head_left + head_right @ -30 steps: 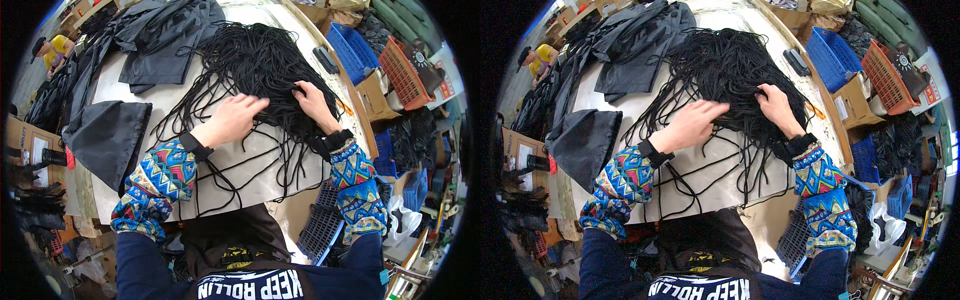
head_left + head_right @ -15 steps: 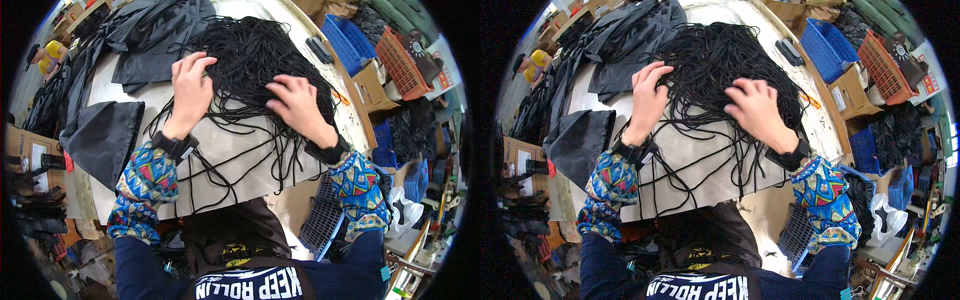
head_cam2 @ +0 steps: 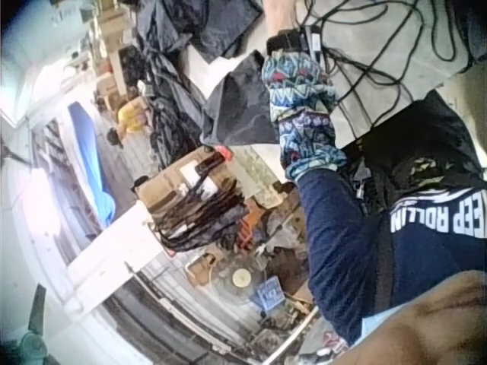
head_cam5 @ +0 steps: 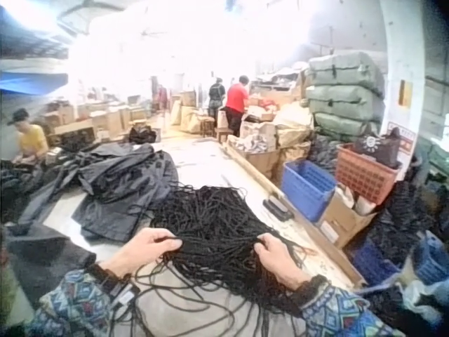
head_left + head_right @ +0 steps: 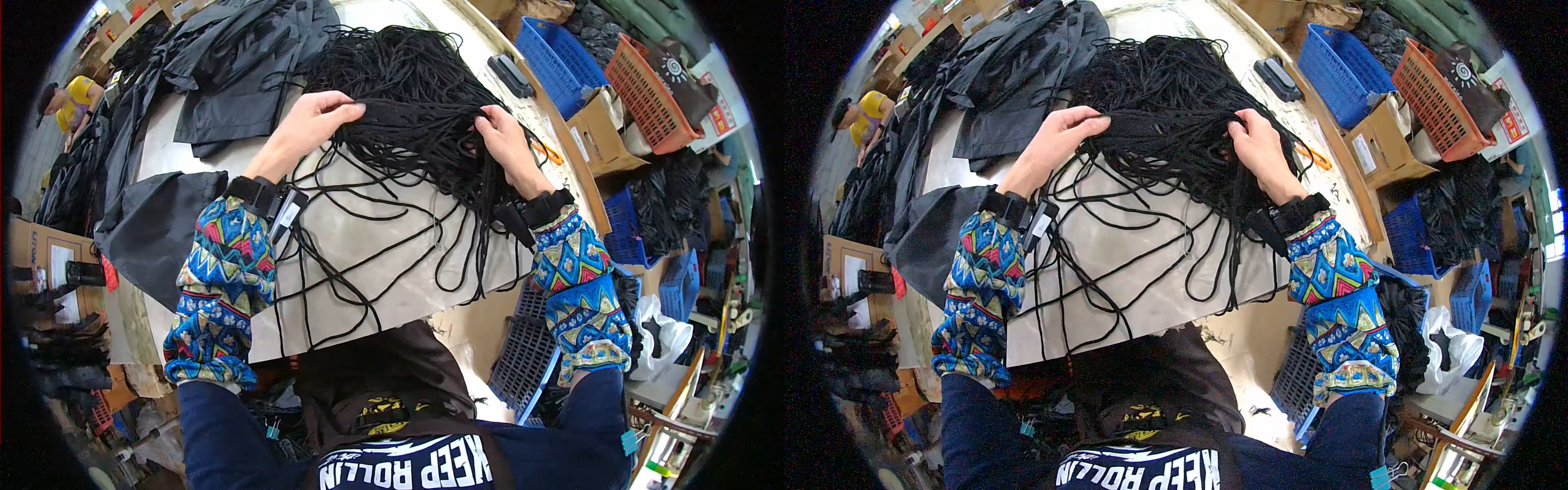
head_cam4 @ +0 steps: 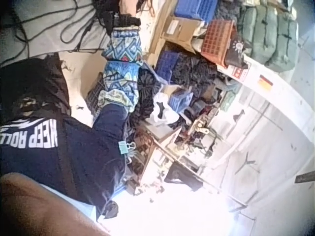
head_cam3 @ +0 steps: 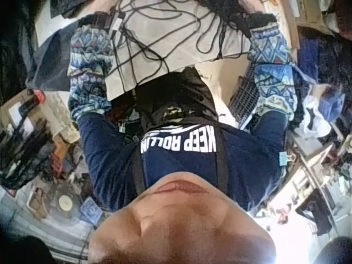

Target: Threading drawstring cords into the hems of black fabric bags and securing them with plastic clips.

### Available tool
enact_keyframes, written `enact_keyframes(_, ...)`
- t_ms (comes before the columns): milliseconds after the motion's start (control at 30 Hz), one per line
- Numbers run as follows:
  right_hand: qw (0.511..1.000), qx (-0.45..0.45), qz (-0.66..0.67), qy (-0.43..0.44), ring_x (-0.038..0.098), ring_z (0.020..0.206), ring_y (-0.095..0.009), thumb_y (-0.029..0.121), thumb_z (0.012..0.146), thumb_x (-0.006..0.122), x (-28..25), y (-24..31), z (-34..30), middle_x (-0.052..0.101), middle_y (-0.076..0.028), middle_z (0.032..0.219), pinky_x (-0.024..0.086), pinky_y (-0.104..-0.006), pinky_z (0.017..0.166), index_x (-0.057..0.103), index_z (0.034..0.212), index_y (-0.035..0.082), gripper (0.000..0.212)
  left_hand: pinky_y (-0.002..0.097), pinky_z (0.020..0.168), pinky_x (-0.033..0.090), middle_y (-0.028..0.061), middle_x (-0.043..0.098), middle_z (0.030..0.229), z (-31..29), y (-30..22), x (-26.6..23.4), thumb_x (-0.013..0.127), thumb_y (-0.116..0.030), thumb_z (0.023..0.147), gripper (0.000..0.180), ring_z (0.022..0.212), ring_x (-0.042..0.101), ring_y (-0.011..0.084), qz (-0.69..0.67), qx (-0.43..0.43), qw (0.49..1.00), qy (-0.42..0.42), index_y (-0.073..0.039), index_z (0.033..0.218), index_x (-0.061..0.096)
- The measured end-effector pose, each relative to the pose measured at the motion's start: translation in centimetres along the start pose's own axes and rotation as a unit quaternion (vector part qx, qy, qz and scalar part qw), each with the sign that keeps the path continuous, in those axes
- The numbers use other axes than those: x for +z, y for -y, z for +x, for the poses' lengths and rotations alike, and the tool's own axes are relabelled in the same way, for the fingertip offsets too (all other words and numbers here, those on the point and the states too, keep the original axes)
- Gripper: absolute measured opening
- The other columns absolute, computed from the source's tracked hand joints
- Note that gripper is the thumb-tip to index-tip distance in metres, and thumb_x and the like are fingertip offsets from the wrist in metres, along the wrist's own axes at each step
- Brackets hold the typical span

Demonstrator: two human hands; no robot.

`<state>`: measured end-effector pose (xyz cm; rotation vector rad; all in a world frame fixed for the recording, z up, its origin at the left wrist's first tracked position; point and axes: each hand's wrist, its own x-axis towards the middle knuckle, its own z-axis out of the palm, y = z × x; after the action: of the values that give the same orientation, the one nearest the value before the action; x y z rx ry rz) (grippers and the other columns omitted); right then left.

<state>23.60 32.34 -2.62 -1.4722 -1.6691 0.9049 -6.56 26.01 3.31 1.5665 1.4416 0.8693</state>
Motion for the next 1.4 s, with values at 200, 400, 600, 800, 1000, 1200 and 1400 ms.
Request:
enact_keyframes(200,0.962,-0.082,0.082,0.247,0.058,0.092,-0.016,0.013,0.086,0.058,-0.8,4.7,-2.5,0.064,-0.008,0.096,0.046,-0.0276,0.08,0.06,0.106,0.002,0.022,0.0335,0.073,0.045,0.0065,0.061,0.075,-0.3,3.6,0.1,0.06,-0.013,0.08,0.01,0.073,0.056,0.0226,0.207,0.114,0.939,-0.251,-0.003,0.081,0.062)
enact_keyframes(400,0.919,-0.291,-0.247,0.101,0.052,0.099,-0.032,0.007,0.079,0.058,-4.3,3.4,-7.7,0.057,-0.014,0.106,0.044,-0.0383,0.086,0.059,0.104,0.003,0.025,0.0395,0.088,0.044,0.0104,0.059,0.108,-3.6,-0.6,9.7,0.06,-0.007,0.074,0.029,0.104,0.054,0.0289,0.266,0.362,0.893,-0.037,-0.009,0.103,0.058)
enact_keyframes(600,0.9,-0.256,-0.348,0.061,0.05,0.105,-0.032,0.014,0.078,0.066,-7.1,0.9,-11.8,0.053,-0.013,0.118,0.045,-0.0385,0.088,0.056,0.111,0.002,0.036,0.0448,0.098,0.038,0.0087,0.056,0.12,-0.5,1.5,7.0,0.054,-0.003,0.073,0.026,0.12,0.046,0.0305,0.524,0.257,0.812,-0.026,-0.008,0.099,0.058)
enact_keyframes(800,0.894,-0.27,-0.348,0.078,0.049,0.107,-0.03,0.016,0.078,0.065,-7.5,-0.8,-12.6,0.052,-0.011,0.121,0.045,-0.0403,0.087,0.057,0.111,0.004,0.036,0.0372,0.088,0.042,0.0083,0.061,0.098,-2.1,-1.5,7.3,0.055,-0.001,0.073,0.017,0.101,0.053,0.0263,0.402,0.255,0.872,-0.111,-0.005,0.089,0.058)
enact_keyframes(1000,0.884,-0.325,-0.322,0.096,0.05,0.099,-0.025,0.019,0.078,0.066,-4.0,0.5,-12.3,0.056,-0.006,0.105,0.048,-0.037,0.077,0.058,0.101,0.007,0.027,0.0349,0.085,0.044,0.0071,0.057,0.099,-5.2,-0.3,8.9,0.062,-0.004,0.068,0.024,0.101,0.051,0.0255,0.347,0.371,0.859,0.054,-0.007,0.092,0.06)
enact_keyframes(1200,0.953,-0.24,-0.163,0.083,0.06,0.075,-0.022,0.008,0.082,0.06,-4.8,-0.5,-11.0,0.059,-0.008,0.084,0.049,-0.0312,0.068,0.058,0.096,0.003,0.016,0.035,0.085,0.042,0.0064,0.061,0.098,-5.7,0.4,5.4,0.052,0.007,0.065,0.018,0.098,0.053,0.0254,0.365,0.338,0.866,0.048,-0.005,0.078,0.058)
enact_keyframes(1400,0.963,0.022,0.168,0.211,0.054,0.066,-0.004,0.008,0.089,0.06,-6.3,1.4,-11.7,0.061,0.001,0.082,0.045,-0.0187,0.059,0.059,0.1,0.002,0.013,0.0335,0.082,0.046,0.0093,0.061,0.103,-6.7,-1.5,8.9,0.055,0.006,0.072,0.025,0.098,0.055,0.0272,0.267,0.305,0.913,-0.038,-0.003,0.094,0.061)
